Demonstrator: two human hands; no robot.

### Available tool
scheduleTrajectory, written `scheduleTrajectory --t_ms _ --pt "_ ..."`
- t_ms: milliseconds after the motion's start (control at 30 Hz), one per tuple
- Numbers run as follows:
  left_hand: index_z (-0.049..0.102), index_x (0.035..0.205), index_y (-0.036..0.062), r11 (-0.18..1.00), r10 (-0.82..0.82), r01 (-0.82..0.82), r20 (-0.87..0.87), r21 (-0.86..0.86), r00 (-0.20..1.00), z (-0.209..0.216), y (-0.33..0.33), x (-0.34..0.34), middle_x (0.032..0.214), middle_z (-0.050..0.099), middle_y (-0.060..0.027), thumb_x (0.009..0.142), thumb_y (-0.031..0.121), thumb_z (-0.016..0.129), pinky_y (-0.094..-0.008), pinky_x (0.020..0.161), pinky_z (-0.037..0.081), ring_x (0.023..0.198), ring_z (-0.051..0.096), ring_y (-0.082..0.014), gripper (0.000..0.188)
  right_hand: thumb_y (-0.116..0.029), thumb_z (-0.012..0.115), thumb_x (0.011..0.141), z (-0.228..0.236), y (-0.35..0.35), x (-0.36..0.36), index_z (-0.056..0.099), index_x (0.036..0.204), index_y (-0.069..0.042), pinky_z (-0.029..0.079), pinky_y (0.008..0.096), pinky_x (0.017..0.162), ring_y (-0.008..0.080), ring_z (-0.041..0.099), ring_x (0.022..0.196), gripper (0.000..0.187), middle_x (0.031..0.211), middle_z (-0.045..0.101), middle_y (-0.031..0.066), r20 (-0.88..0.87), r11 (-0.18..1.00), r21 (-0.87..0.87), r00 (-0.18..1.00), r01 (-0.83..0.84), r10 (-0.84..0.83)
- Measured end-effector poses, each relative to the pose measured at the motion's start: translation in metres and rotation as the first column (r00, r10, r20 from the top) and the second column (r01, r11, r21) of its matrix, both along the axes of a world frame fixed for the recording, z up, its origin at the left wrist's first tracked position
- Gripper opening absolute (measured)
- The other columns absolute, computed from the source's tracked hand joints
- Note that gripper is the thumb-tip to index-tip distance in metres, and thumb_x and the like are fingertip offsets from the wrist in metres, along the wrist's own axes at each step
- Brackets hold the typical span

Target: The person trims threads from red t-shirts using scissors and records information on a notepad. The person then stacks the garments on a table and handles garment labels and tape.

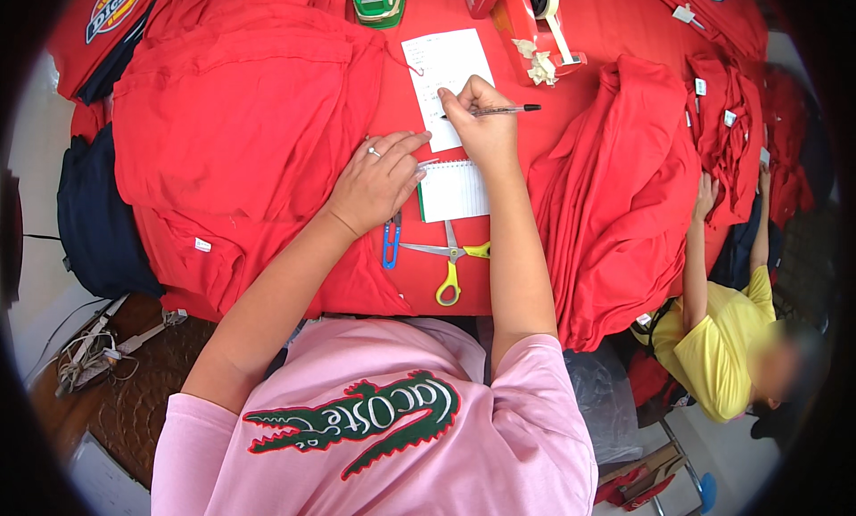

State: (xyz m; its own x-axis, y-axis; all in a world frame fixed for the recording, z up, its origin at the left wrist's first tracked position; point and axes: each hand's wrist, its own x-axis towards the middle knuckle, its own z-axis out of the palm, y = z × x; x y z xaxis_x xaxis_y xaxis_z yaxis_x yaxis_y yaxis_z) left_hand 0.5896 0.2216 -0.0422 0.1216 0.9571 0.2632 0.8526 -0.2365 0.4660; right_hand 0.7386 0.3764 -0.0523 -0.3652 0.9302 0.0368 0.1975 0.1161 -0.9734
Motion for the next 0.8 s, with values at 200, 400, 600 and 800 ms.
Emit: scheduleTrajectory --t_ms 200,400,600,800 --pt "0.059 0.098 0.0060 1.000 -0.008 0.008 -0.011 -0.001 1.000 0.001 0.000 0.000 0.151 0.058 -0.0051 0.101 0.024 0.065 -0.0535 0.108 0.049 0.134 0.056 -0.0269 0.019 -0.012 0.083 0.092 -0.003 0.001 0.001 0.049 0.071 -0.005 0.036 0.0250 0.054 0.0032 0.041 0.061 0.041 0.063 0.050 -0.0046 0.013 1.000 0.023 1.000 -0.003 0.003" --pt "0.059 0.098 0.0059 1.000 -0.002 0.002 -0.016 0.001 1.000 0.000 0.000 -0.001 0.152 0.057 -0.0056 0.100 0.023 0.066 -0.0535 0.107 0.050 0.134 0.056 -0.0269 0.019 -0.011 0.082 0.094 0.013 0.001 -0.002 0.054 0.075 -0.006 0.042 0.0220 0.057 0.0028 0.054 0.064 0.034 0.067 0.060 -0.0019 -0.106 0.994 -0.111 0.994 0.010 -0.022" --pt "0.060 0.097 0.0066 0.999 -0.053 0.053 -0.032 -0.008 0.998 0.005 -0.001 -0.001 0.154 0.056 -0.0054 0.099 0.024 0.068 -0.0525 0.108 0.050 0.135 0.056 -0.0274 0.019 -0.007 0.078 0.096 0.016 0.004 -0.001 0.060 0.087 -0.004 0.049 0.0201 0.062 0.0045 0.063 0.068 0.021 0.077 0.068 0.0011 -0.253 0.967 -0.244 0.967 -0.069 0.006" --pt "0.061 0.097 0.0068 0.998 -0.055 0.054 -0.025 -0.017 0.998 0.003 0.000 -0.002 0.151 0.058 -0.0061 0.099 0.024 0.068 -0.0513 0.108 0.048 0.134 0.056 -0.0273 0.019 -0.006 0.077 0.096 0.010 0.003 -0.002 0.062 0.089 -0.004 0.052 0.0207 0.065 0.0050 0.063 0.069 0.017 0.078 0.069 0.0012 -0.252 0.959 -0.272 0.968 -0.073 0.002"
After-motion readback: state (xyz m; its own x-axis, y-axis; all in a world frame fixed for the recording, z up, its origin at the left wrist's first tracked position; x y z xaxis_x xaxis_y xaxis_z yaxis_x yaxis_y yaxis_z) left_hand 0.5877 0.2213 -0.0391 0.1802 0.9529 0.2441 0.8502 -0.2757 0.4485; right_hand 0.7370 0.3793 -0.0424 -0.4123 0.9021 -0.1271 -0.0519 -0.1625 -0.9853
